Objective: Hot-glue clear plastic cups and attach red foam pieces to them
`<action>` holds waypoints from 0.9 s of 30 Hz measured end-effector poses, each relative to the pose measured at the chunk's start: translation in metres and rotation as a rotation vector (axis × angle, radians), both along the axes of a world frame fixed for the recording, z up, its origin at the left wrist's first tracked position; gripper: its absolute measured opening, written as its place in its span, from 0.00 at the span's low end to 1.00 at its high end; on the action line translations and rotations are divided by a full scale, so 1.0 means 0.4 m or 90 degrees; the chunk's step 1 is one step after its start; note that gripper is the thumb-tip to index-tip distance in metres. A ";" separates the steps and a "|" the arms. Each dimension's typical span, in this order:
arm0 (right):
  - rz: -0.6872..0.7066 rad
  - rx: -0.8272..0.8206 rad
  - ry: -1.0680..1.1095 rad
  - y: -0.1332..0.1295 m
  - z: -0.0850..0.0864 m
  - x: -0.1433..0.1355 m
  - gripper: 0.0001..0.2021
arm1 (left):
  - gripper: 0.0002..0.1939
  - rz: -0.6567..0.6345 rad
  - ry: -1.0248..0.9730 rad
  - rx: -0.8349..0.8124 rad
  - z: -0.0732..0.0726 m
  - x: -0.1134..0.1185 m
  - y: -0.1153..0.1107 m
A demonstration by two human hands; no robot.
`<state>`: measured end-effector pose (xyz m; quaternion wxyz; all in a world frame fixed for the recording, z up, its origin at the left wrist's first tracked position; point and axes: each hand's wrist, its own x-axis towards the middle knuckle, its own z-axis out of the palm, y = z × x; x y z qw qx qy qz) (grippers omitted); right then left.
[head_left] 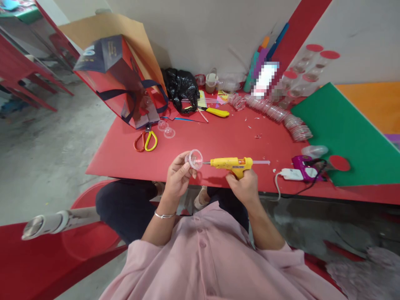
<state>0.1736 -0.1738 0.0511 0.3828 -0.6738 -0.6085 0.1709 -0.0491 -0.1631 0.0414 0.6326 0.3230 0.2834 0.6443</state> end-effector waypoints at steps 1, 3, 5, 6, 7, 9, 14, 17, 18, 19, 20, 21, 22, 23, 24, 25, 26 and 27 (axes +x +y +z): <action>0.001 -0.001 0.000 -0.001 0.000 0.000 0.06 | 0.20 0.002 0.000 -0.001 0.000 0.000 0.000; 0.005 -0.009 0.005 -0.003 0.002 -0.001 0.06 | 0.20 0.004 0.003 -0.003 0.000 0.000 0.001; 0.011 -0.019 0.010 -0.005 0.006 -0.002 0.06 | 0.21 0.007 0.008 -0.007 0.000 0.000 0.002; 0.014 -0.021 0.012 -0.006 0.008 -0.003 0.06 | 0.21 0.008 0.010 -0.010 0.000 0.001 0.002; 0.017 -0.022 0.013 -0.007 0.010 -0.004 0.05 | 0.21 0.009 0.012 -0.013 0.000 0.001 0.003; 0.024 -0.020 0.013 -0.009 0.015 -0.005 0.05 | 0.22 0.011 0.016 -0.020 0.000 0.001 0.004; 0.036 -0.014 0.014 -0.014 0.022 -0.007 0.06 | 0.22 0.018 0.019 -0.024 0.002 0.003 0.006; 0.035 -0.016 0.007 -0.013 0.021 -0.004 0.06 | 0.21 0.018 0.016 -0.021 0.001 0.003 0.006; 0.029 -0.013 0.004 -0.011 0.020 -0.003 0.05 | 0.21 0.015 0.013 -0.019 0.001 0.003 0.006; 0.020 -0.008 0.002 -0.009 0.018 -0.001 0.05 | 0.21 0.011 0.010 -0.018 0.001 0.003 0.006; 0.013 -0.004 0.000 -0.006 0.017 0.001 0.04 | 0.22 0.007 0.008 -0.017 0.000 0.003 0.005; 0.007 0.000 -0.002 -0.004 0.015 0.002 0.04 | 0.22 0.002 0.008 -0.018 0.000 0.003 0.004; 0.003 0.003 -0.005 -0.001 0.013 0.004 0.04 | 0.22 -0.002 0.009 -0.019 0.000 0.003 0.003; -0.001 0.006 -0.008 0.002 0.012 0.005 0.05 | 0.22 -0.004 0.011 -0.021 -0.001 0.003 0.002; -0.004 0.008 -0.012 0.004 0.010 0.006 0.05 | 0.23 -0.005 0.013 -0.023 -0.001 0.003 0.001; -0.008 0.010 -0.017 0.006 0.009 0.007 0.05 | 0.23 -0.004 0.015 -0.024 -0.002 0.003 0.001; -0.014 0.013 -0.021 0.008 0.008 0.008 0.05 | 0.23 -0.004 0.015 -0.025 -0.003 0.003 0.000; -0.017 0.016 -0.024 0.008 0.008 0.008 0.05 | 0.23 -0.004 0.015 -0.025 -0.004 0.003 0.000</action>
